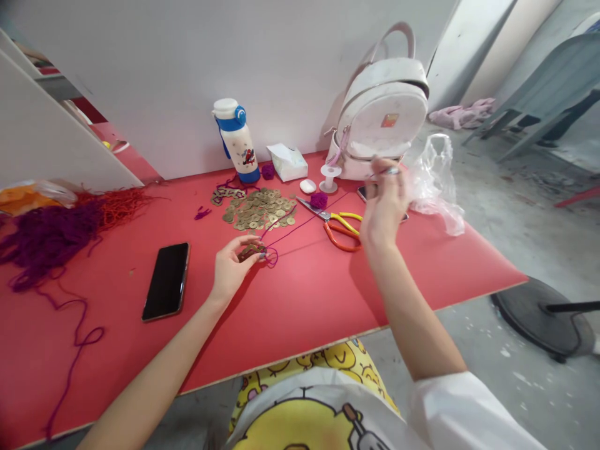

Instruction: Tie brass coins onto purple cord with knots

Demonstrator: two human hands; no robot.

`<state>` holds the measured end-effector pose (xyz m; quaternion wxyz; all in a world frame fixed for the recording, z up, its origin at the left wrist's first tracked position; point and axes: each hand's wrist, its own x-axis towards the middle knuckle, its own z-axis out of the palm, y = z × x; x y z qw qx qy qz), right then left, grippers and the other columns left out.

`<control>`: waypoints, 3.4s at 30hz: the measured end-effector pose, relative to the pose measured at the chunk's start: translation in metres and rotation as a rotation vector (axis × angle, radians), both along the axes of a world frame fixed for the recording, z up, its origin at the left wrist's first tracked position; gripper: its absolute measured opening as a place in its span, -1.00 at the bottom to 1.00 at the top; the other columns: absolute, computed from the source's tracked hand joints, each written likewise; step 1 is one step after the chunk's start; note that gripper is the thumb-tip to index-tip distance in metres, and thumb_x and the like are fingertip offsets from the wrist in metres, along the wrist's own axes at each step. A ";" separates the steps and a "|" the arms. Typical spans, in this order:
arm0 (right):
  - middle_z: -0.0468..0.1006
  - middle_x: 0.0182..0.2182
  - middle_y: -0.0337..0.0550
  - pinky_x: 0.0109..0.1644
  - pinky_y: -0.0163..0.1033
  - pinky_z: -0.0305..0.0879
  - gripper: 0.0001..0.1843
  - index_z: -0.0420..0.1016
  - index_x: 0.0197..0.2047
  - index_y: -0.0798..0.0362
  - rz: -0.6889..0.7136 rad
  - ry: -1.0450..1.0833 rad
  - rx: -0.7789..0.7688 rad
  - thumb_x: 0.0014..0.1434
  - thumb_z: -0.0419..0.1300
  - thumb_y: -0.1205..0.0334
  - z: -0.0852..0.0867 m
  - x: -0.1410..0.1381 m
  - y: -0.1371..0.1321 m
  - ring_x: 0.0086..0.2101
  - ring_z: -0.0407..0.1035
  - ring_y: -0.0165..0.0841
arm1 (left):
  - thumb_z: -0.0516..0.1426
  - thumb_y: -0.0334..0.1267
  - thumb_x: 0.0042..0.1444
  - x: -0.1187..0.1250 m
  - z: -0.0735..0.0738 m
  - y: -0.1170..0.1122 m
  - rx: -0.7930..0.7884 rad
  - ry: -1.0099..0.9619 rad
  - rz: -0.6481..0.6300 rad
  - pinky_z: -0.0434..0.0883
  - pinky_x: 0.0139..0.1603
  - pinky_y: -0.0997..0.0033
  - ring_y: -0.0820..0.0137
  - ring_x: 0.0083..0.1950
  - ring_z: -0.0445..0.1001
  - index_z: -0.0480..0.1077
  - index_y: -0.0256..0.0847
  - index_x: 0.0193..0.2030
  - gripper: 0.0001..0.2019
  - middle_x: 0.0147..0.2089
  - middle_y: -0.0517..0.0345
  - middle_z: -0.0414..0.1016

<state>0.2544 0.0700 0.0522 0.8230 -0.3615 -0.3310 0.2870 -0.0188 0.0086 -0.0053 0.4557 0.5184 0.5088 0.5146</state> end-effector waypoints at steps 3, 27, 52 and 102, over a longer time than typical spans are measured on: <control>0.41 0.15 -0.11 0.10 -0.05 0.42 -0.78 0.42 0.00 -0.12 0.374 -0.240 -0.208 0.30 0.11 0.11 -0.018 -0.039 -0.017 0.13 0.35 -0.24 | 0.31 -0.36 -0.13 0.001 0.003 -0.001 -0.003 -0.028 -0.004 0.61 -0.18 0.30 0.27 -0.18 0.62 0.52 -0.21 -0.19 -0.71 -0.22 0.10 0.61; 0.25 -0.62 -0.31 -0.47 -0.33 -0.02 -0.60 0.46 -0.49 0.10 0.756 -0.986 -0.281 0.27 0.11 0.02 -0.002 -0.042 -0.027 -0.57 0.08 -0.50 | 0.39 -0.22 -0.19 0.000 0.001 0.002 -0.051 -0.199 0.043 0.60 -0.25 0.29 0.26 -0.28 0.64 0.53 -0.23 -0.25 -0.68 -0.35 0.13 0.58; 0.25 -0.60 -0.34 -0.48 -0.34 0.02 -0.49 0.34 -0.47 0.10 0.983 -0.803 -0.112 0.29 0.11 -0.17 0.036 -0.078 -0.023 -0.56 0.11 -0.53 | 0.44 -0.18 -0.11 0.002 -0.004 -0.008 -0.087 -0.264 -0.616 0.31 0.27 0.12 0.15 0.16 0.48 0.46 -0.17 0.05 -0.45 0.05 -0.05 0.56; 0.22 -0.64 -0.37 -0.42 -0.33 -0.05 -0.65 0.31 -0.53 0.09 0.715 -1.249 -0.306 0.30 0.06 0.21 0.001 -0.047 -0.016 -0.57 0.06 -0.50 | 0.21 0.05 0.14 -0.018 0.019 -0.021 -0.538 -0.234 -0.420 0.58 -0.32 0.21 0.16 -0.32 0.65 0.33 -0.27 -0.04 -0.56 -0.25 -0.10 0.60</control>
